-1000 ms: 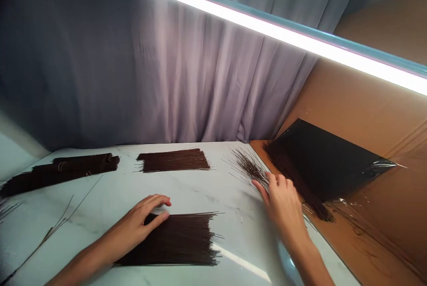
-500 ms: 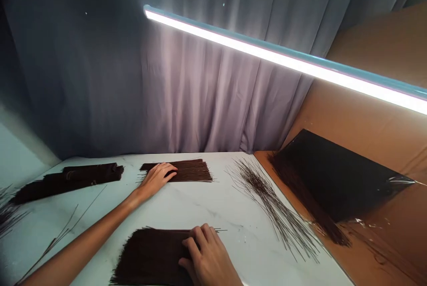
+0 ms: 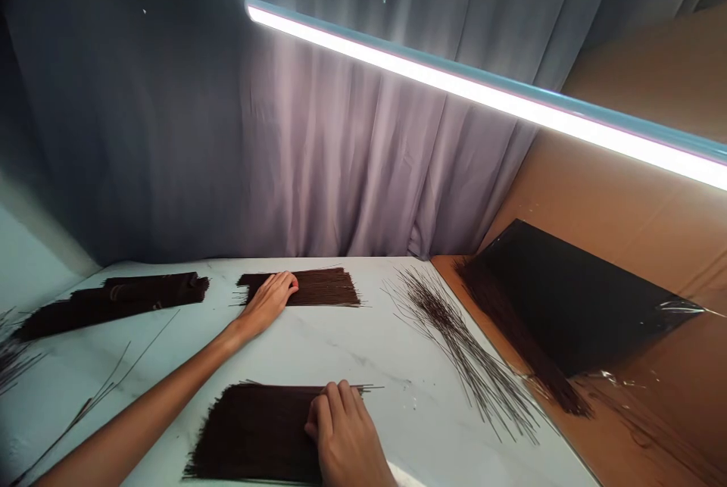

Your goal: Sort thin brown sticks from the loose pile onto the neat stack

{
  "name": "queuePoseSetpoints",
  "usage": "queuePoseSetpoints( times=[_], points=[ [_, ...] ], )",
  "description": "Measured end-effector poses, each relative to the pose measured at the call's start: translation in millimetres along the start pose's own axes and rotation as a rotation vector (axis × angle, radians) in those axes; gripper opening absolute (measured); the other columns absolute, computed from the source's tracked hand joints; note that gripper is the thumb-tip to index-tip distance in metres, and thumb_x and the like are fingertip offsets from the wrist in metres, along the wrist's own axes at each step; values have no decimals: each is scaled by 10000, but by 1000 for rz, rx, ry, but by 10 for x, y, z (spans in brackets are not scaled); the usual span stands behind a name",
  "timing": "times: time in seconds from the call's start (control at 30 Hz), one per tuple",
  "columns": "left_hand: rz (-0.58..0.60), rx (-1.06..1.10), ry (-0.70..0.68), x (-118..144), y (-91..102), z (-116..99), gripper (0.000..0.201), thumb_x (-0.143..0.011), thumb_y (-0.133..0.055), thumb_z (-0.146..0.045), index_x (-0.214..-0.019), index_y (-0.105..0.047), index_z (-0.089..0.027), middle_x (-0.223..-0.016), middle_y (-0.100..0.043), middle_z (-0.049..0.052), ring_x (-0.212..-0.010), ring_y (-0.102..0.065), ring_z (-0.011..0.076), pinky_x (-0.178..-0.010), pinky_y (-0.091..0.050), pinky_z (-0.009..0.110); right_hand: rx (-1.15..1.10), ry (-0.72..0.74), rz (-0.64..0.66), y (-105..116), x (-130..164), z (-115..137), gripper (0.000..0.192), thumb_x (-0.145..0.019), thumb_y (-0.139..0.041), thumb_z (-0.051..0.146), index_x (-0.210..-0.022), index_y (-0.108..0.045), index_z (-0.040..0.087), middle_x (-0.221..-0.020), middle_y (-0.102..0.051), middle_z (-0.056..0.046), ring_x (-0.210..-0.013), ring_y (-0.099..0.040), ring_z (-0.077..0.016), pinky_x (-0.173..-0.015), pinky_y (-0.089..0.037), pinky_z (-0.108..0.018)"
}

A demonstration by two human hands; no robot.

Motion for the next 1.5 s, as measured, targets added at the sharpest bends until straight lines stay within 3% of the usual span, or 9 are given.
queuePoseSetpoints(
  times=[0.27, 0.4, 0.53, 0.67, 0.8, 0.93, 1.13, 1.33, 1.5],
  points=[
    [-56, 73, 110, -15, 204, 40, 319, -993, -651, -334, -1269, -626, -177, -1277, -654, 94, -1054, -680, 241, -893, -587, 447, -21, 10, 128, 84, -104, -24, 187, -947, -513, 73, -853, -467, 228, -780, -566, -21, -679, -540, -217, -627, -428, -331],
    [-87, 147, 186, 117, 385, -14, 174, -1060, -469, -249, -1075, -623, -169, -1024, -679, 60, -957, -667, 223, -877, -551, 418, -158, -68, 202, 22, -72, -113, 208, -921, -666, 177, -863, -478, 245, -819, -592, -2, -744, -568, -217, -651, -451, -319],
    [-78, 235, 240, 376, 539, -236, 206, -1062, -333, -237, -972, -518, -237, -886, -638, 27, -915, -637, 231, -868, -496, 378, -78, 34, 132, 36, -64, -62, 195, -938, -604, 134, -842, -467, 236, -789, -588, -12, -718, -566, -223, -676, -457, -336],
    [18, 328, 229, 634, 580, -615, 242, -1076, -287, -313, -987, -503, -252, -874, -641, 12, -877, -623, 218, -832, -474, 342, 67, 133, 94, 33, -72, 19, 156, -972, -536, 123, -860, -487, 220, -770, -589, -29, -716, -581, -237, -726, -477, -363],
    [250, 433, 148, 828, 520, -968, 242, -1053, -386, -337, -931, -578, -253, -874, -674, -1, -864, -640, 195, -822, -473, 292, 94, 151, 72, 76, -84, 33, 203, -999, -429, 81, -856, -485, 215, -755, -587, -32, -703, -580, -235, -728, -478, -365],
    [514, 414, 206, 989, 499, -1038, 235, -1030, -419, -345, -939, -614, -252, -968, -652, 27, -955, -631, 231, -900, -442, 339, 3, 97, 124, 173, -129, -24, 230, -1004, -368, 62, -887, -496, 213, -807, -603, -52, -736, -577, -240, -691, -464, -358],
    [616, 364, 226, 1052, 576, -990, 276, -1026, -419, -380, -871, -601, -241, -984, -662, 47, -983, -634, 261, -883, -432, 364, -215, 7, 333, 176, -191, -65, 119, -958, -649, 193, -942, -536, 225, -910, -637, -28, -811, -563, -225, -706, -457, -322],
    [650, 391, 237, 1080, 641, -974, 288, -1028, -443, -434, -925, -647, -258, -1041, -659, 28, -982, -634, 232, -864, -425, 335, -128, 90, 214, 207, -195, -8, 235, -1042, -423, 113, -862, -546, 202, -802, -595, -41, -735, -504, -215, -675, -392, -329],
    [637, 435, 216, 1050, 703, -1045, 291, -1018, -480, -479, -939, -680, -283, -1009, -674, -1, -954, -631, 216, -840, -415, 305, -243, 14, 196, 329, -264, -88, 215, -1044, -435, 122, -905, -580, 199, -815, -596, -37, -756, -483, -206, -675, -365, -329]
  ],
)
Point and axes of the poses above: each hand's wrist, its own x-axis away from the middle knuckle, its own y-axis out of the back of the hand, z = x × y, the point moved 8 cm from there along -x, towards the middle knuckle
